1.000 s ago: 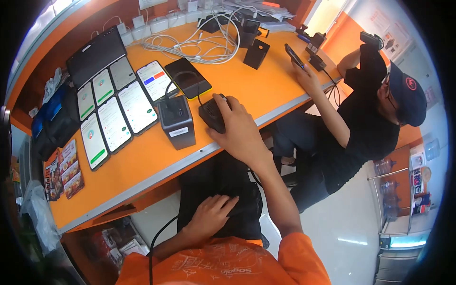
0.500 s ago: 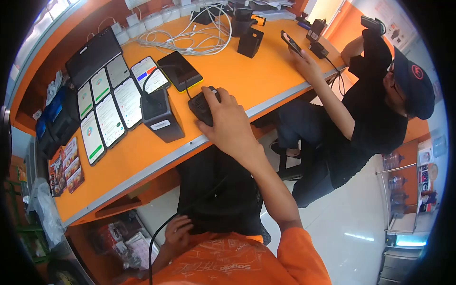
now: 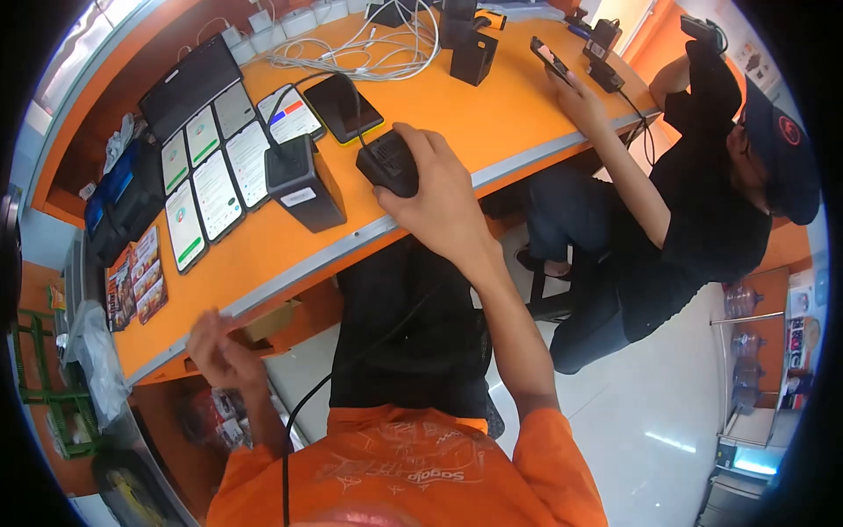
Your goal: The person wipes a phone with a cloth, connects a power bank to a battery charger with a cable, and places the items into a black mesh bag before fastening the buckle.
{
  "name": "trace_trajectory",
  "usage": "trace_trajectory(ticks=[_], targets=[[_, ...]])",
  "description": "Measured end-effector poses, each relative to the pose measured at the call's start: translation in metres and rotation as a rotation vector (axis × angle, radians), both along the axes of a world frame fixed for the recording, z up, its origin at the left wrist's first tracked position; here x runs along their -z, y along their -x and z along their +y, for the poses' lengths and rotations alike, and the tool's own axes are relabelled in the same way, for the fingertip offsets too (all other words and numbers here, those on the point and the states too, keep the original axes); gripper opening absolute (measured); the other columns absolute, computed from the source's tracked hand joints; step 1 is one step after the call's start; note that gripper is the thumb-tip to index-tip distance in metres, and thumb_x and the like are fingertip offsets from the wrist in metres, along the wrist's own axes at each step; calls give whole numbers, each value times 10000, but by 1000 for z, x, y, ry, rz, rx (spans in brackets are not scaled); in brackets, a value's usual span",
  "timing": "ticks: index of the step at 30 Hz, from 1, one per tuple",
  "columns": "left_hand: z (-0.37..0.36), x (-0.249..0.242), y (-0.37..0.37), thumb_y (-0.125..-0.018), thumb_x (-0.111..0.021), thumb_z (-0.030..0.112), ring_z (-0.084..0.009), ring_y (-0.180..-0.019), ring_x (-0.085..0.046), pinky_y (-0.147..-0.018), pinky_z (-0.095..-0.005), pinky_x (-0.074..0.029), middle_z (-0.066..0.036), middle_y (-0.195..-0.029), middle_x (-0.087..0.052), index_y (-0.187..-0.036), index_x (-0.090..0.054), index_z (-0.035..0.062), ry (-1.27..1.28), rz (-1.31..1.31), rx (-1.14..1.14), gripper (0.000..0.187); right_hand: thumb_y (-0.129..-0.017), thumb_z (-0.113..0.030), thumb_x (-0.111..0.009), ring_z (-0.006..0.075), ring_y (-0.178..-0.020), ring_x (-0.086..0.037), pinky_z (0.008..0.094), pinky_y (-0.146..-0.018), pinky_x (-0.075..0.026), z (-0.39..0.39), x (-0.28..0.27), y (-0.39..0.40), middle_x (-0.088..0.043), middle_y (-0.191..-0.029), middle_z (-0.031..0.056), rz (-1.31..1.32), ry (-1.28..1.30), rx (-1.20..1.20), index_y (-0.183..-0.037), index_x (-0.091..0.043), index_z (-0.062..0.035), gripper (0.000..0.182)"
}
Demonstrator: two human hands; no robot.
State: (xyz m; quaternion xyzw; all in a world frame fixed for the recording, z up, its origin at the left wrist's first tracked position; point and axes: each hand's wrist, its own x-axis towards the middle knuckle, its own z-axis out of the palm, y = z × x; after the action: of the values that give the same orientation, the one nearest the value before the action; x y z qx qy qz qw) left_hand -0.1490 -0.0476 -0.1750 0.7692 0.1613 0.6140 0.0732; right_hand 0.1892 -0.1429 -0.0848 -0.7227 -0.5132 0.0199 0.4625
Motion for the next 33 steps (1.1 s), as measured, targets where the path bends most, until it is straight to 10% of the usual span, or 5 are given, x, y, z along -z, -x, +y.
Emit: trace_trajectory(ticks=[7,10,16,33], targets=[[21,-73,-126,-800,-838,78,-394,-1497,-315,-1212,-535,-323,-249,-1545,-348,-1609,-95,65,478,111,304,1099,-726,-170,-857,365,-1180,-658,412,-1029,-506,-23,-9,9,-625,-1286,254,83,-88,12,-1418,-517,27,795],[28,-68,-157,-774,-887,96,-359,-1418,-454,-1117,-498,-463,-262,-1547,-334,-1615,-92,76,497,203,246,1158,-717,-159,-870,331,-1185,-658,410,-1031,-508,-27,-7,9,-627,-1291,242,201,-129,-6,-1446,-496,15,837],[27,-68,-171,-843,-851,90,-210,-1087,-674,-761,-320,-625,-189,-1334,-551,-1502,-309,34,889,181,513,855,-706,-109,-887,271,-1185,-627,399,-1057,-485,-25,-1,18,-609,-1304,207,547,-287,-199,-1475,-442,63,905],[-45,-49,-154,-972,-729,208,-264,-1298,-572,-1082,-422,-493,-159,-1403,-559,-1500,-370,-4,1434,-303,1346,672,-709,-112,-883,215,-1182,-607,350,-1089,-435,-58,-24,53,-626,-1223,124,658,-250,-324,-1349,-513,33,753]])
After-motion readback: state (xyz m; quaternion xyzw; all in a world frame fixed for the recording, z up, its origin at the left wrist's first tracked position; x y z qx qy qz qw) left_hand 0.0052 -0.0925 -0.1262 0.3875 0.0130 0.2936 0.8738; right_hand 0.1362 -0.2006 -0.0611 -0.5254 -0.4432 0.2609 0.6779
